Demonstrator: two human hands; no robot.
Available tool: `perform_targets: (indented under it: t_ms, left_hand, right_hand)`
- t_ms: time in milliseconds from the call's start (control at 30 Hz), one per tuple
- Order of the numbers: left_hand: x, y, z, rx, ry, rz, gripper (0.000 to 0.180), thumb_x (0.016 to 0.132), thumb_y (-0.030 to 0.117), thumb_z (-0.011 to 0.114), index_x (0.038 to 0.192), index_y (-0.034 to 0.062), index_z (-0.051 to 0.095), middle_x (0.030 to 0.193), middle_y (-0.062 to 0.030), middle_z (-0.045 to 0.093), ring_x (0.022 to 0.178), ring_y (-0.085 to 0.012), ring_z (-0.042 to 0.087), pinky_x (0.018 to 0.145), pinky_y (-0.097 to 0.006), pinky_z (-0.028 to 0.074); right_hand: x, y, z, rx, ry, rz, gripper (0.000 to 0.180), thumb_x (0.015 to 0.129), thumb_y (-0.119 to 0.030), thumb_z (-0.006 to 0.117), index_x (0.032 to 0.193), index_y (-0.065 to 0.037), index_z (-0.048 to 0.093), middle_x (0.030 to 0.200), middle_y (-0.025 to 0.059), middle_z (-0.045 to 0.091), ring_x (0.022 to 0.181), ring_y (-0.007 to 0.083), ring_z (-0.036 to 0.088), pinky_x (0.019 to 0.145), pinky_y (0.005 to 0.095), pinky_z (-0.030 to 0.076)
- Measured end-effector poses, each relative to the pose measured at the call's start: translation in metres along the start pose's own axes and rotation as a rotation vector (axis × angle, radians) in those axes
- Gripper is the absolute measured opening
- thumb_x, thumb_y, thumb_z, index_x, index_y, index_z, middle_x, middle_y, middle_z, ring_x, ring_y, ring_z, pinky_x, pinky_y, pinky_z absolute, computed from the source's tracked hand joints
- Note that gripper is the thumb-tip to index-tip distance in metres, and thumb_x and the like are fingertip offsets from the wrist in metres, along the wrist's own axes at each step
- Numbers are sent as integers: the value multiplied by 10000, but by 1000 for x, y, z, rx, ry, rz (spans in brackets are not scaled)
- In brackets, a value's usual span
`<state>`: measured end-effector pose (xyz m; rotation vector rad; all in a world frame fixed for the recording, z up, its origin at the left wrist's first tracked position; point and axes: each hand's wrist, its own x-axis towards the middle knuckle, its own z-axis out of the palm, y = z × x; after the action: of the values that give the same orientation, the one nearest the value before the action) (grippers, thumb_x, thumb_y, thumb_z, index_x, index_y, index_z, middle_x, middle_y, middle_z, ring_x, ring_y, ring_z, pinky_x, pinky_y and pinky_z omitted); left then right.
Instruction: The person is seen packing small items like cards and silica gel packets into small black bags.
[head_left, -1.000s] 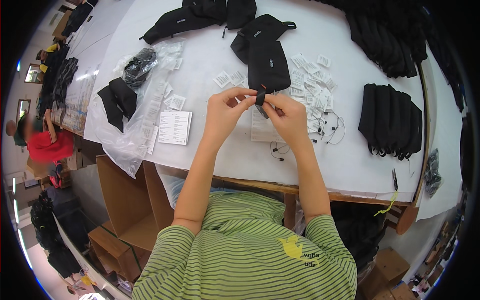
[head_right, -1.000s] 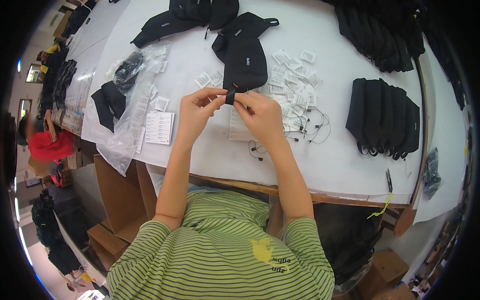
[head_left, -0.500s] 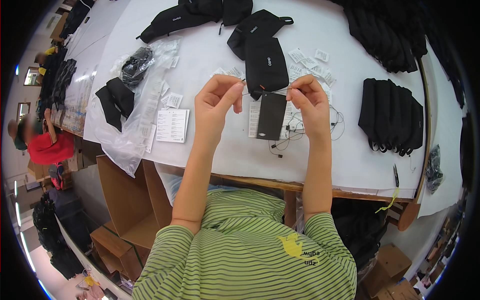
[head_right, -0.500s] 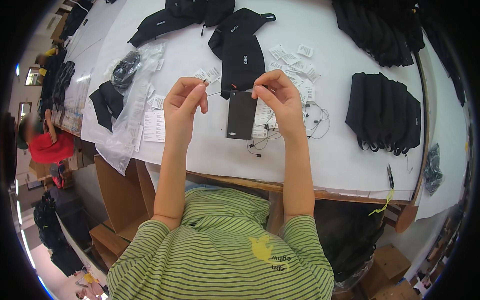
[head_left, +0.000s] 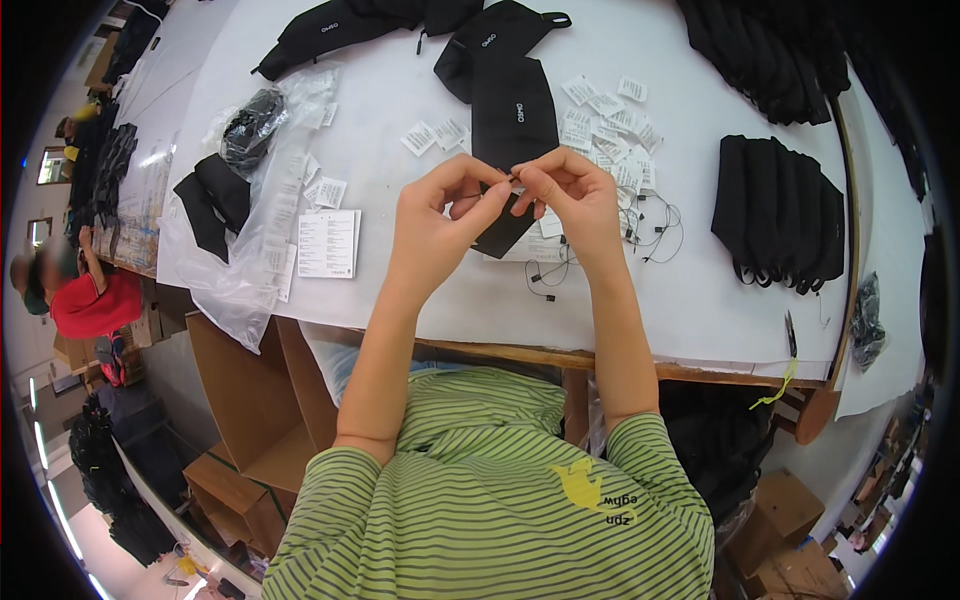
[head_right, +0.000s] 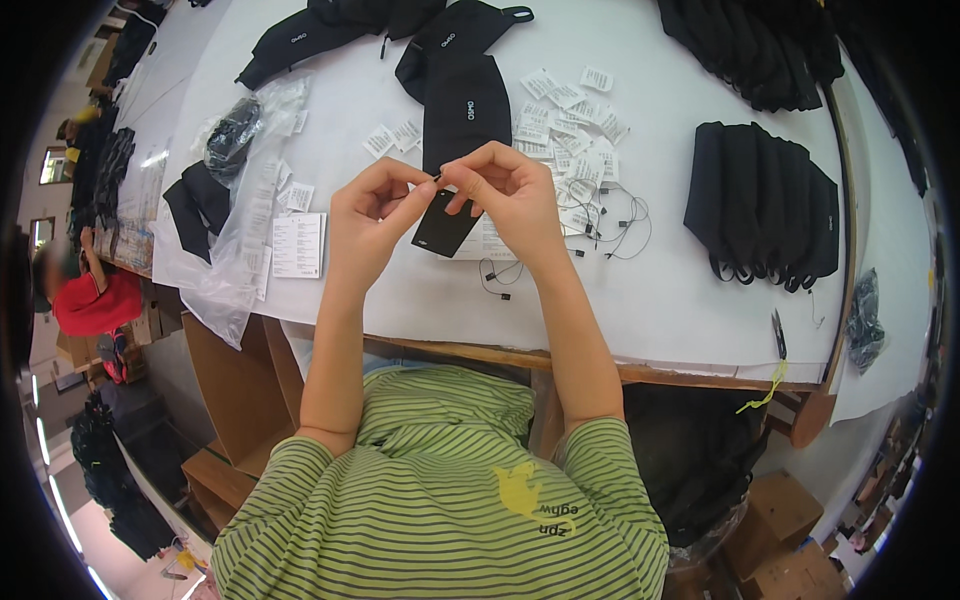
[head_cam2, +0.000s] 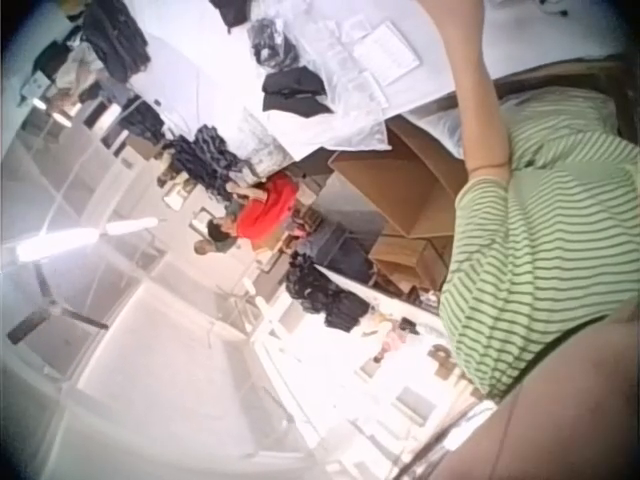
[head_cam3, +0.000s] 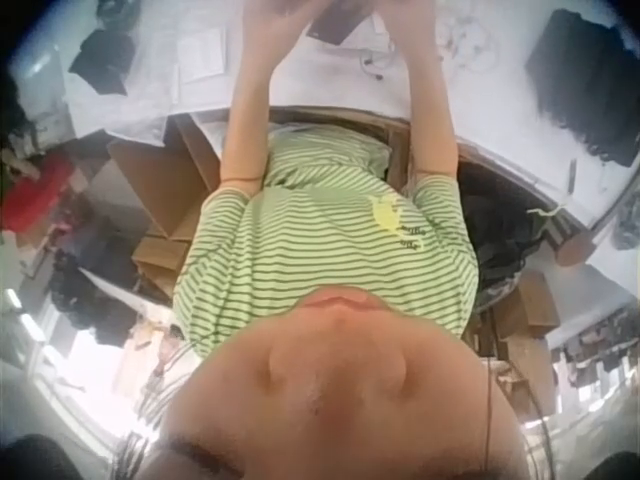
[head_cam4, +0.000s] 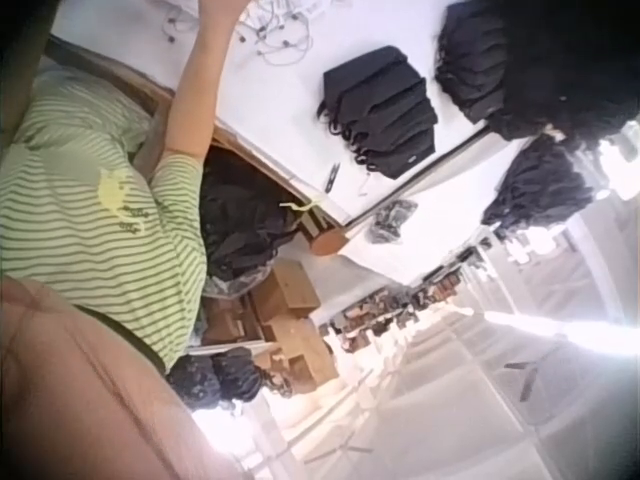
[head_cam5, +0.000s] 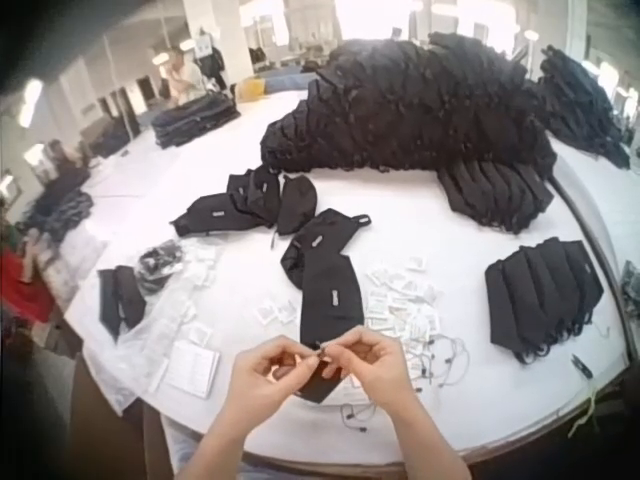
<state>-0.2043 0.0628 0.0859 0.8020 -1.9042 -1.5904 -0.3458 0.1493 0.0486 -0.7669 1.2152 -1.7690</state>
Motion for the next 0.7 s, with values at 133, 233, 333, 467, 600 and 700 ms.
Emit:
perform_targets:
  t_ms: [133,233,333,467,600,700]
  left_hand:
    - [0,2,0,-34,7,-6,70,810,99,674,805,38,638,562,88,320,547,-16,287,518,-208,231]
    - [-1,3,0,-21,-16,-29,85,810,109,674,807,34,633,565,88,321,547,-16,283,517,-210,231]
    - [-1,1,-1,-22,-59,-34,94,812,113,671,815,30,626,569,88,325,549,-17,277,517,-211,231]
    - [-1,0,-1,-42,-82,-51,91,816,104,660,817,26,615,570,87,321,549,-20,268,516,-211,229]
    - [-1,0,-4,-9,-121,-61,92,817,90,646,797,18,591,568,85,312,549,-19,260,515,-211,225]
    - [-1,1,-5,12,-122,-78,103,810,86,640,774,15,574,563,82,306,546,-22,257,515,-215,227]
  right_hand:
    - [0,0,-2,81,-72,66,140,897,-156,640,818,-44,610,684,25,633,566,67,550,511,200,388]
    - [-3,2,4,-26,-5,-15,162,923,-158,603,811,-41,592,631,1,569,561,52,502,505,200,361]
    - [-5,1,6,-177,-17,-103,179,937,-158,579,811,-31,580,623,-8,537,568,50,480,504,203,341]
    - [-5,3,4,-235,-47,-163,179,933,-148,580,812,-17,577,624,-10,528,563,55,471,508,203,336]
    - [-5,0,7,-290,-40,-201,184,908,-153,616,794,-15,580,618,-9,530,556,50,463,499,204,323]
    - [-5,4,6,-324,-17,-185,209,889,-166,645,758,-21,571,589,-17,516,532,43,429,485,209,302]
